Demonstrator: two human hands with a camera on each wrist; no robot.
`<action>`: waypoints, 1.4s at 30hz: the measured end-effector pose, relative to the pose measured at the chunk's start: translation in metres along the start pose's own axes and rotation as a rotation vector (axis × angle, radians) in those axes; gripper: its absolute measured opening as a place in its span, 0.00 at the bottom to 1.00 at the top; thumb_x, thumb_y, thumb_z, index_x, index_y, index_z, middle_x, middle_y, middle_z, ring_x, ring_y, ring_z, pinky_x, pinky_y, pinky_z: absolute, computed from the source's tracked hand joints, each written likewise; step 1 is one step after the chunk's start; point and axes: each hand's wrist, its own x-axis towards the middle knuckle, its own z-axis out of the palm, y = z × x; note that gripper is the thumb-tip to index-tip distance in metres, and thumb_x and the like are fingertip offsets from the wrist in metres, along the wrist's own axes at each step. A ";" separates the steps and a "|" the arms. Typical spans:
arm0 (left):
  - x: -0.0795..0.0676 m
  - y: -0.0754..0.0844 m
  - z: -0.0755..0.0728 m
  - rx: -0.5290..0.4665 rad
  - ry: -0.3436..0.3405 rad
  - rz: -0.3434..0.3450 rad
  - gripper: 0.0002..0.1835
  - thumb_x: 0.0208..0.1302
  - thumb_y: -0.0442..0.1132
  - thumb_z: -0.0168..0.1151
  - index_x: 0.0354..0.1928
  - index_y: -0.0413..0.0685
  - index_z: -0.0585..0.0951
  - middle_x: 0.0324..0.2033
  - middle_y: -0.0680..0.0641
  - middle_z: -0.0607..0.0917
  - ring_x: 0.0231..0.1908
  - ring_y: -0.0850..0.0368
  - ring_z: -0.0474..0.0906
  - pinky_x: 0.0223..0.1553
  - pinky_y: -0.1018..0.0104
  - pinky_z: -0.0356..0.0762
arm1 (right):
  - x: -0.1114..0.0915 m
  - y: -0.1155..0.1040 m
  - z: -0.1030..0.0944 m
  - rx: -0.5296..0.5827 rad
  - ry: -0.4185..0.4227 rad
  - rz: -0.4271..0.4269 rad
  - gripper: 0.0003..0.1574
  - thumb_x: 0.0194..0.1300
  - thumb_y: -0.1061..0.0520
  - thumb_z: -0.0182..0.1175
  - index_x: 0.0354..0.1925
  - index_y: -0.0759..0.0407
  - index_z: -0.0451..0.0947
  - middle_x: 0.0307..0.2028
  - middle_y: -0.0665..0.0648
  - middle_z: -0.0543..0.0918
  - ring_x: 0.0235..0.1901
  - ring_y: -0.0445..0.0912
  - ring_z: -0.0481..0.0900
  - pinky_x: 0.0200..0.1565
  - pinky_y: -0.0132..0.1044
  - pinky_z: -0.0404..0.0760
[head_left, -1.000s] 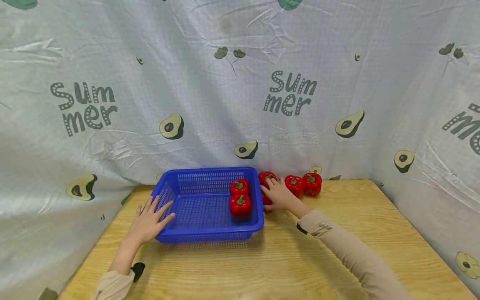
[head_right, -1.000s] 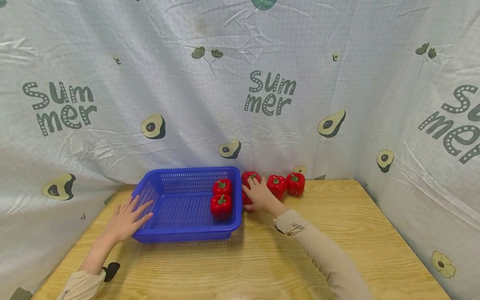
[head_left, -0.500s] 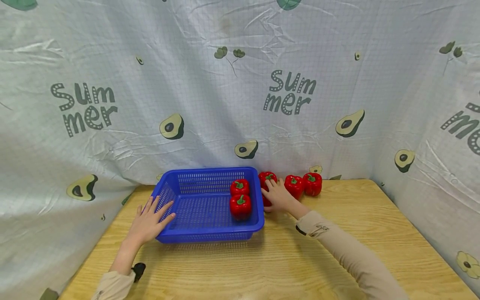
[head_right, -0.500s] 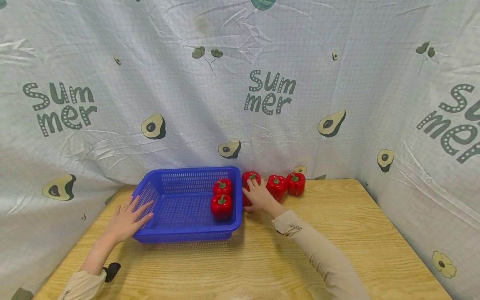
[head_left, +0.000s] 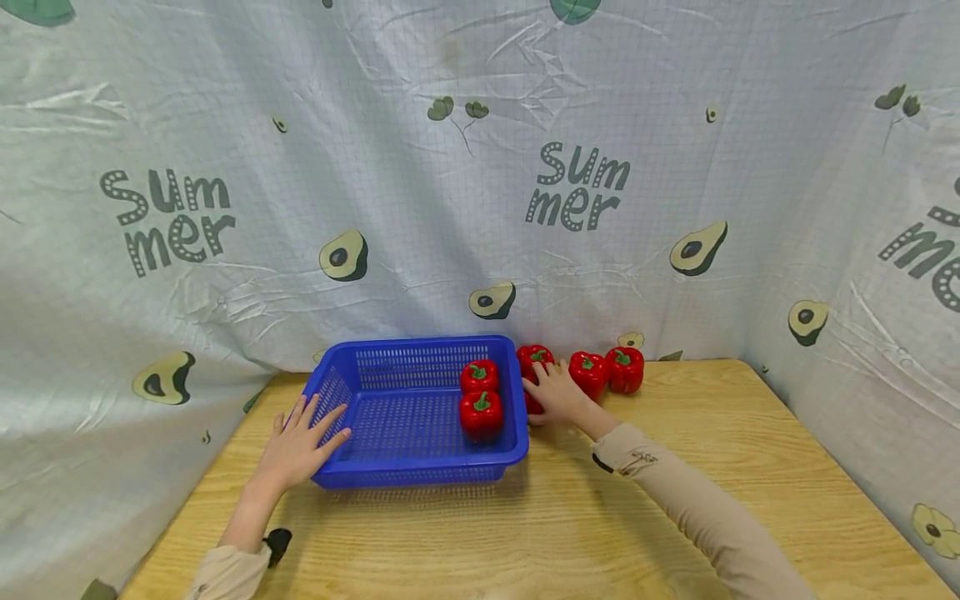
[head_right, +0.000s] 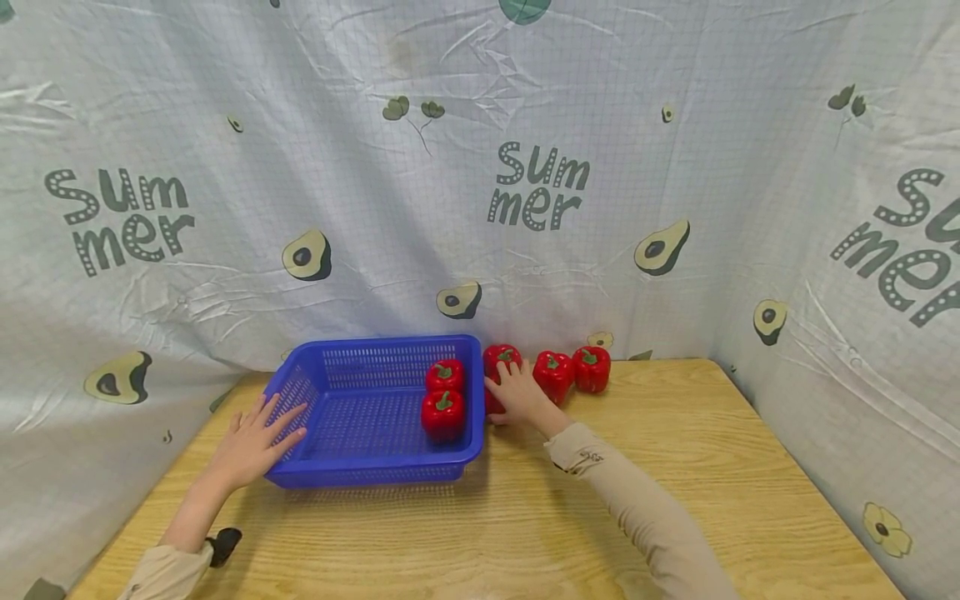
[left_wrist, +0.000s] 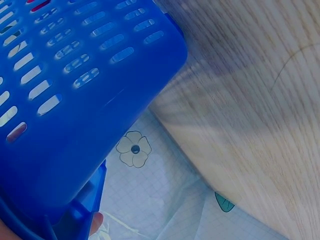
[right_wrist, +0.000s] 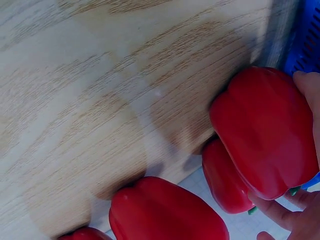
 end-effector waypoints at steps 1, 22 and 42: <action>0.000 0.000 0.000 -0.001 -0.003 -0.001 0.31 0.63 0.59 0.43 0.63 0.49 0.64 0.64 0.28 0.53 0.64 0.30 0.44 0.60 0.32 0.38 | 0.000 0.000 0.001 -0.004 0.001 0.001 0.37 0.50 0.34 0.59 0.52 0.54 0.69 0.44 0.64 0.70 0.41 0.57 0.69 0.47 0.58 0.67; -0.001 0.002 -0.002 -0.004 0.002 -0.002 0.31 0.63 0.57 0.45 0.63 0.48 0.64 0.64 0.28 0.54 0.64 0.30 0.44 0.60 0.32 0.38 | -0.005 0.003 -0.003 0.016 -0.019 0.006 0.44 0.49 0.35 0.60 0.54 0.64 0.68 0.45 0.60 0.73 0.42 0.55 0.68 0.46 0.56 0.65; -0.001 0.002 -0.002 -0.010 -0.007 -0.003 0.31 0.63 0.58 0.44 0.63 0.48 0.64 0.64 0.28 0.54 0.64 0.29 0.44 0.60 0.32 0.38 | -0.012 0.005 -0.015 0.022 -0.007 -0.020 0.44 0.48 0.35 0.61 0.55 0.61 0.68 0.47 0.59 0.73 0.43 0.56 0.69 0.45 0.55 0.65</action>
